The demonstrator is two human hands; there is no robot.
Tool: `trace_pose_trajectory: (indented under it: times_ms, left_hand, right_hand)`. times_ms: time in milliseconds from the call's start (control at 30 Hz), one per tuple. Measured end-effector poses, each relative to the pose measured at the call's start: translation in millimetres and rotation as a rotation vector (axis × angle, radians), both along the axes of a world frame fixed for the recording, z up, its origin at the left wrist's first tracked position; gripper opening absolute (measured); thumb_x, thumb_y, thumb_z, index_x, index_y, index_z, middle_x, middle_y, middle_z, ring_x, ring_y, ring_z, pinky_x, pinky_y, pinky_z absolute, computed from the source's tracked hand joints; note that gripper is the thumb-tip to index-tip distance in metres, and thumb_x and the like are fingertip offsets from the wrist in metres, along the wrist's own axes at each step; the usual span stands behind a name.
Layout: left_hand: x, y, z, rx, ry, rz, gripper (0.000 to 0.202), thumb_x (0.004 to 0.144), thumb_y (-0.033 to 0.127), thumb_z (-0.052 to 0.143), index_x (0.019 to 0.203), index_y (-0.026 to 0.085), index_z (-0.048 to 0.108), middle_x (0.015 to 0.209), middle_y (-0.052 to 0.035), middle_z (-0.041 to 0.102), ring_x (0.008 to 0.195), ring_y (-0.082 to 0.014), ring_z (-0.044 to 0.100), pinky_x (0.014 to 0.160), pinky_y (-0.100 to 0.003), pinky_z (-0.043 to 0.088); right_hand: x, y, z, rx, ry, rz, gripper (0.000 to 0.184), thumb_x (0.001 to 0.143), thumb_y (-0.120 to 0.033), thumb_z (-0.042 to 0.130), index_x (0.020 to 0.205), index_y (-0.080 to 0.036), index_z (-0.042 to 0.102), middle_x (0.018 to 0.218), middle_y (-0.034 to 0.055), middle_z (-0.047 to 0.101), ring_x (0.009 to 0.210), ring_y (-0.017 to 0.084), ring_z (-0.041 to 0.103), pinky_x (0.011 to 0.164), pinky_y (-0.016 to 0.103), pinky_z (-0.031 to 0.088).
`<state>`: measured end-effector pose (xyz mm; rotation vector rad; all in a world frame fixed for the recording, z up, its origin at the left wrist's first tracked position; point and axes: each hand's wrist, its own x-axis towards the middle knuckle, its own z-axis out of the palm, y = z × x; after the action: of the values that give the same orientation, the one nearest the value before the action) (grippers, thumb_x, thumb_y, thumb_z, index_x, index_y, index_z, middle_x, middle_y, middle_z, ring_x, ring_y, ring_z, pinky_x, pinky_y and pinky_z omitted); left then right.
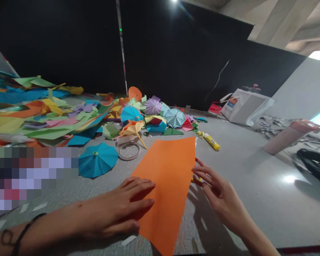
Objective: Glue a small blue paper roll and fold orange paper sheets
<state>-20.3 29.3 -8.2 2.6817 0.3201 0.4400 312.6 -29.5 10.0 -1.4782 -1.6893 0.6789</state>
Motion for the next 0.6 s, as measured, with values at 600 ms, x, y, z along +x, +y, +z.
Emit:
trace_pose_trajectory:
  times_ms: [600]
  left_hand:
    - [1.1,2.2,3.1,0.030,0.009,0.000,0.037,0.100,0.040,0.063,0.133,0.022,0.059,0.150,-0.0153,0.053,0.134,-0.0343,0.051,0.114,-0.047,0.037]
  right_hand:
    - [-25.8,23.2,13.9,0.189,-0.908,0.235,0.062,0.066,0.008,0.062,0.114,-0.029,0.071,0.109,0.0016,0.079,0.086,0.026,0.078,0.065,0.031,0.059]
